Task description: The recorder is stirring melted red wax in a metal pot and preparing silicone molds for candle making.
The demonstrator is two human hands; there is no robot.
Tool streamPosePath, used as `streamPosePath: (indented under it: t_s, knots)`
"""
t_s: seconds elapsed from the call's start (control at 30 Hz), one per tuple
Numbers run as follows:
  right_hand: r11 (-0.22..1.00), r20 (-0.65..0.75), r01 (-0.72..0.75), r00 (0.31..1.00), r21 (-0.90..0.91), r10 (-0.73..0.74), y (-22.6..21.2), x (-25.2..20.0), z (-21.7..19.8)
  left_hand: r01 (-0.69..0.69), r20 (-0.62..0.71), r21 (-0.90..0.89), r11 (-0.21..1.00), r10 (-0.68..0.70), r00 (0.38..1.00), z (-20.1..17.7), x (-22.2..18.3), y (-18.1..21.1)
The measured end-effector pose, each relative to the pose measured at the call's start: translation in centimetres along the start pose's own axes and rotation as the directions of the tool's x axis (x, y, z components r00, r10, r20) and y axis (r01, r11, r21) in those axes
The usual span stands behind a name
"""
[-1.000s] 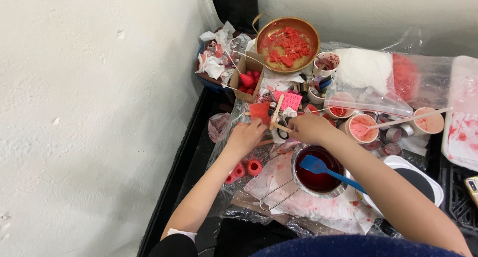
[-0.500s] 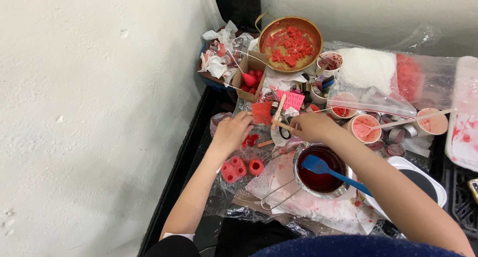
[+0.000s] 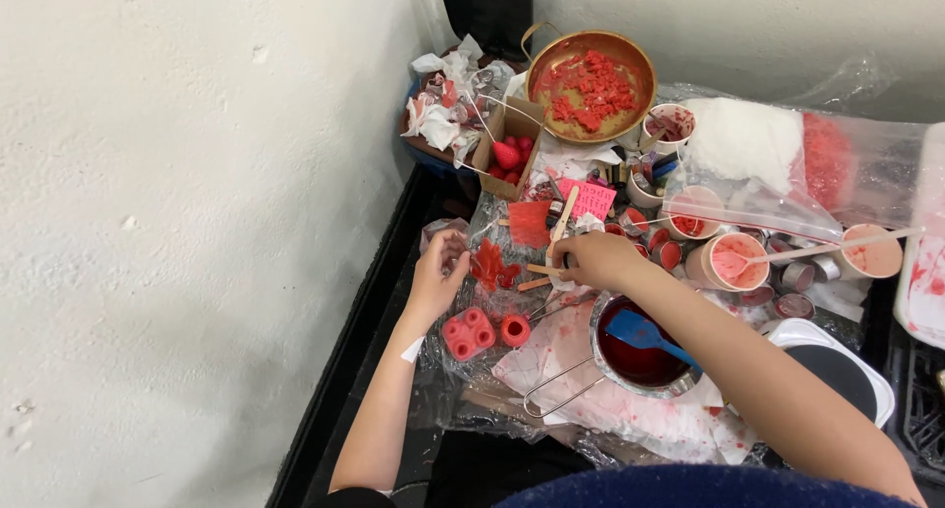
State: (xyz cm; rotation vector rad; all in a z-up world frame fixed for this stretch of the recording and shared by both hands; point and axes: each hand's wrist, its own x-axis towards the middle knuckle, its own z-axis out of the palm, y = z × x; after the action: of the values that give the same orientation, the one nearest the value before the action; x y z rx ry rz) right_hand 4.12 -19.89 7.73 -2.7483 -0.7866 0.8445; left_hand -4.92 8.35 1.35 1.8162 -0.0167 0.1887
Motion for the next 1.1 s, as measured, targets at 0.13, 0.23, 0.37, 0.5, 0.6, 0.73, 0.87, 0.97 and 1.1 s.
streamPosePath:
  t_s: [0.13, 0.23, 0.37, 0.5, 0.6, 0.73, 0.87, 0.97, 1.1]
  knots:
    - [0.999, -0.007, 0.002, 1.0, 0.046, -0.002, -0.1, 0.0, -0.2, -0.004, -0.016, 0.02, 1.0, 0.004, 1.0, -0.3, -0.3, 0.6]
    - [0.999, -0.054, -0.001, 0.999, 0.045, 0.003, 0.1, 0.3, 0.2, 0.011, 0.003, 0.038, 0.999, -0.011, 1.0, -0.4, -0.5, 0.9]
    - [0.995, -0.119, 0.026, 0.993, 0.094, -0.015, 0.7, 1.0, 1.2, 0.005, 0.021, 0.04, 0.999, -0.006, 1.0, -0.3, -0.5, 0.6]
    - [0.99, -0.149, 0.073, 0.987, 0.121, -0.055, 1.1, 1.3, 1.6, -0.013, 0.021, 0.041, 0.999, 0.012, 1.0, 0.0, -0.5, 0.7]
    - [0.988, -0.142, 0.053, 0.989, 0.145, -0.032, 0.7, 1.6, 1.7, -0.008, 0.027, 0.044, 0.999, 0.007, 1.0, 0.1, -0.5, 1.0]
    - [0.994, -0.128, 0.092, 0.988, 0.065, -0.083, -0.2, 2.0, 2.1, 0.004, 0.039, 0.053, 0.999, -0.007, 0.999, 0.1, -0.5, 1.4]
    - [0.995, -0.106, 0.052, 0.993, 0.082, -0.043, -0.7, 2.0, 1.9, -0.01, 0.048, 0.067, 0.998, 0.007, 0.999, 0.0, -0.5, 1.7]
    - [0.992, -0.1, 0.056, 0.994, 0.111, -0.045, -0.7, 2.0, 1.9, -0.019, 0.055, 0.07, 0.997, 0.016, 0.998, 0.2, -0.5, 2.0]
    - [0.991, -0.091, 0.061, 0.995, 0.117, -0.05, -0.7, 1.9, 1.7, -0.013, 0.066, 0.106, 0.994, 0.006, 0.998, 0.4, -0.5, 3.0]
